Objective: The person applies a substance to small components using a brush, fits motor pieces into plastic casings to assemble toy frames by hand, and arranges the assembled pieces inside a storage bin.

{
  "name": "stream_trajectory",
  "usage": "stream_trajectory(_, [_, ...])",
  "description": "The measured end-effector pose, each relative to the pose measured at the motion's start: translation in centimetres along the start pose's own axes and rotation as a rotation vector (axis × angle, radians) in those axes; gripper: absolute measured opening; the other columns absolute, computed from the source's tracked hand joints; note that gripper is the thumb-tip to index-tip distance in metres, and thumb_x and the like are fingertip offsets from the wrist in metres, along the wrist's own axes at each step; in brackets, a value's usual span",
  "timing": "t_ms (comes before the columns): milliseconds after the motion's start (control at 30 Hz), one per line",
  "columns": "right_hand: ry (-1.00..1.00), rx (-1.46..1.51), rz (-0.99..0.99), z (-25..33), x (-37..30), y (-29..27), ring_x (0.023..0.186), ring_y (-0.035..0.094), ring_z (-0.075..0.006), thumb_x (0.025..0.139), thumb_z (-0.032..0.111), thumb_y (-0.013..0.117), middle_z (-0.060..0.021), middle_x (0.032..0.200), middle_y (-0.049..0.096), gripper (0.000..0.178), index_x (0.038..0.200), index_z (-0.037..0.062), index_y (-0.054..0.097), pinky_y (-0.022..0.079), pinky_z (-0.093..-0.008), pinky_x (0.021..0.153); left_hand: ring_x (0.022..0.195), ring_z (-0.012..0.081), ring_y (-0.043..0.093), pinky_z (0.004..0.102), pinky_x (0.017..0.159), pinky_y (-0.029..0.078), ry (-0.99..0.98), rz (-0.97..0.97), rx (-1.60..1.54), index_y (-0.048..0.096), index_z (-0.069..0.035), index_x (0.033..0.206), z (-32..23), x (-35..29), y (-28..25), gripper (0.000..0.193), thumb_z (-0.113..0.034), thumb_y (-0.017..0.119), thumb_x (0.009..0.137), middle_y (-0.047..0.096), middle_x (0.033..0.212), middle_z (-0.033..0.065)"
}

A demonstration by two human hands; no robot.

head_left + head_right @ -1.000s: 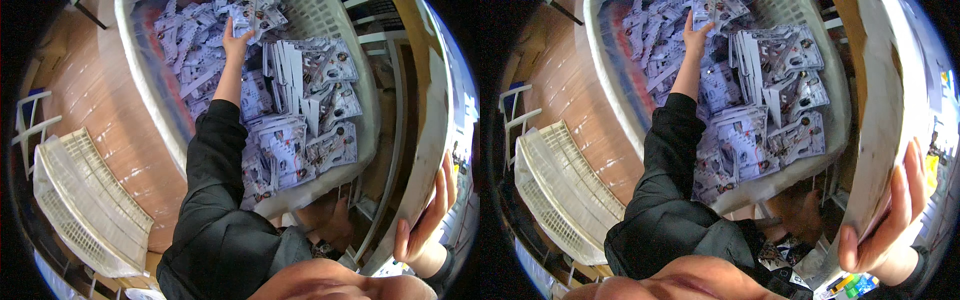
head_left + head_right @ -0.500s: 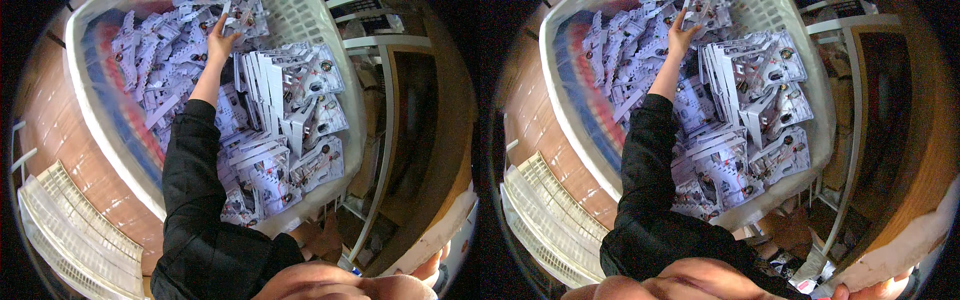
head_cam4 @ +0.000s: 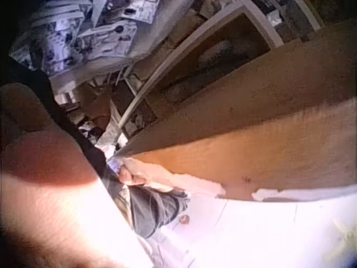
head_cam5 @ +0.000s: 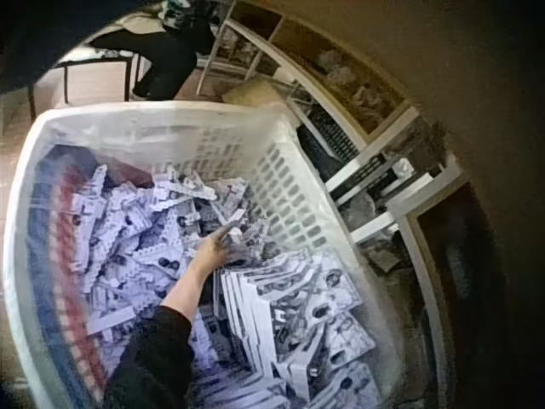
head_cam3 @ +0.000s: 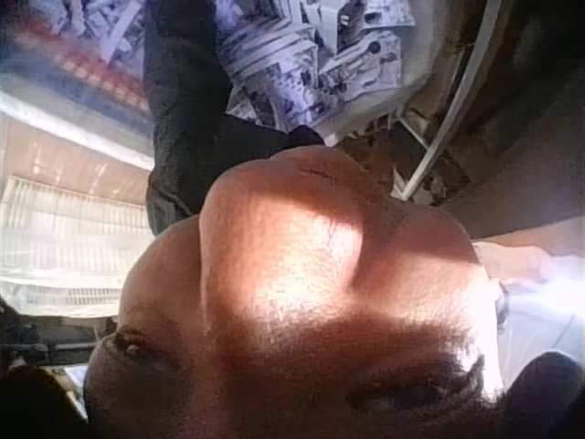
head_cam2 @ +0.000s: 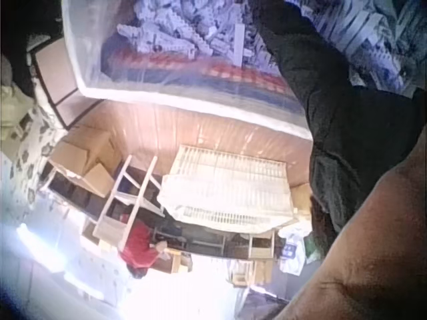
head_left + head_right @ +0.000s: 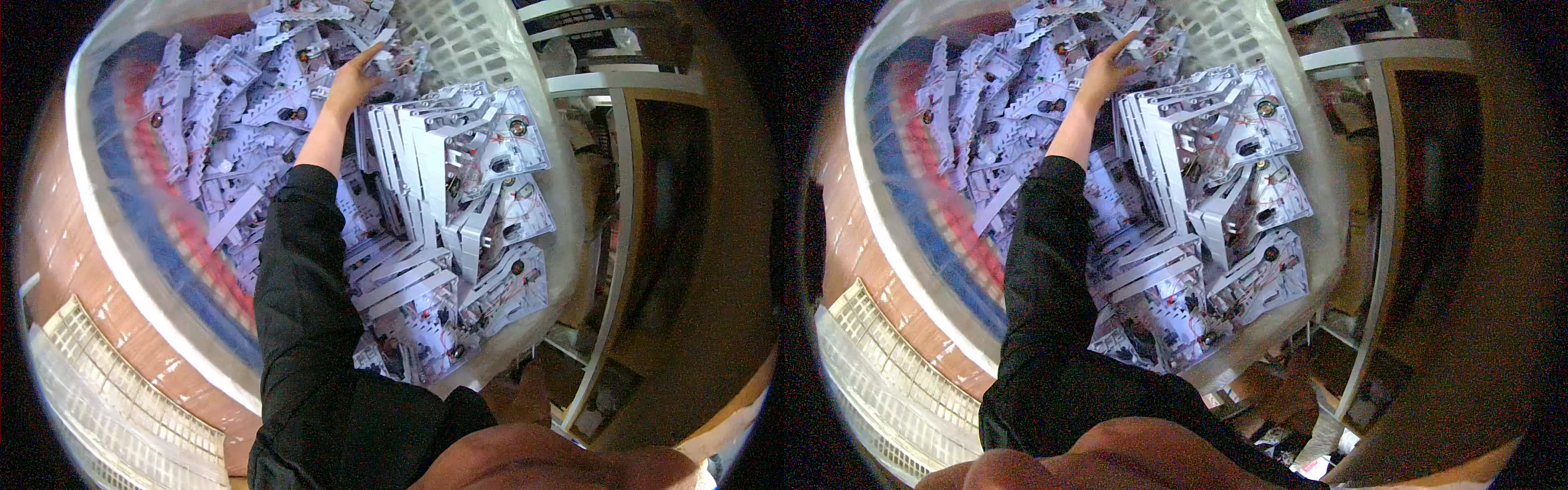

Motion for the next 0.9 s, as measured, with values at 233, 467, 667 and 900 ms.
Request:
stream_trajectory(233, [0.009,-0.056,0.041,-0.2,0.5,0.3,0.139,0.027,-0.0435,0.085,0.038,0.052,-0.0312,0.151,0.023,0.083,0.15,-0.0035,0.022,0.021,-0.0528,0.114,0.104,0.0305,0.067,0.0373,0.09,0.051,-0.196,0.154,0.161,0.058,-0.024,0.136,5.1,3.8,0.4,0.075,-0.014,0.08,0.065,0.069,0.115,0.0179])
stream_trajectory(467, [0.023,-0.073,0.052,-0.3,0.5,0.4,0.139,0.028,-0.0437,0.084,0.037,0.052,-0.0315,0.151,0.023,0.083,0.149,-0.004,0.022,0.021,-0.0527,0.114,0.092,0.0178,0.066,0.0326,0.084,0.052,-0.018,0.352,0.034,0.059,-0.025,0.136,7.2,6.3,-0.1,0.071,-0.015,0.08,0.069,0.071,0.11,0.0112])
stream_trajectory(667, [0.032,-0.075,0.054,-0.1,0.2,0.5,0.139,0.028,-0.0439,0.084,0.037,0.052,-0.0318,0.151,0.024,0.084,0.149,-0.0045,0.022,0.021,-0.0527,0.114,0.085,0.0176,0.066,0.0319,0.08,0.052,-0.029,0.31,-0.031,0.057,-0.025,0.137,7.4,5.6,1.8,0.068,-0.022,0.079,0.072,0.071,0.104,0.0117])
stream_trajectory(900, [0.033,-0.096,0.07,0.0,0.4,0.5,0.139,0.028,-0.0441,0.083,0.036,0.052,-0.0321,0.15,0.024,0.084,0.149,-0.005,0.022,0.021,-0.0527,0.114,0.103,0.0333,0.066,0.0413,0.088,0.053,-0.201,0.288,0.339,0.057,-0.025,0.136,7.4,5.8,1.2,0.067,-0.029,0.078,0.073,0.065,0.114,0.0242])
Point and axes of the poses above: each hand's wrist, its own x-axis towards the middle knuckle, its own y-axis out of the palm, z = x × y, the point moved 7 cm from there along x, towards the middle knuckle
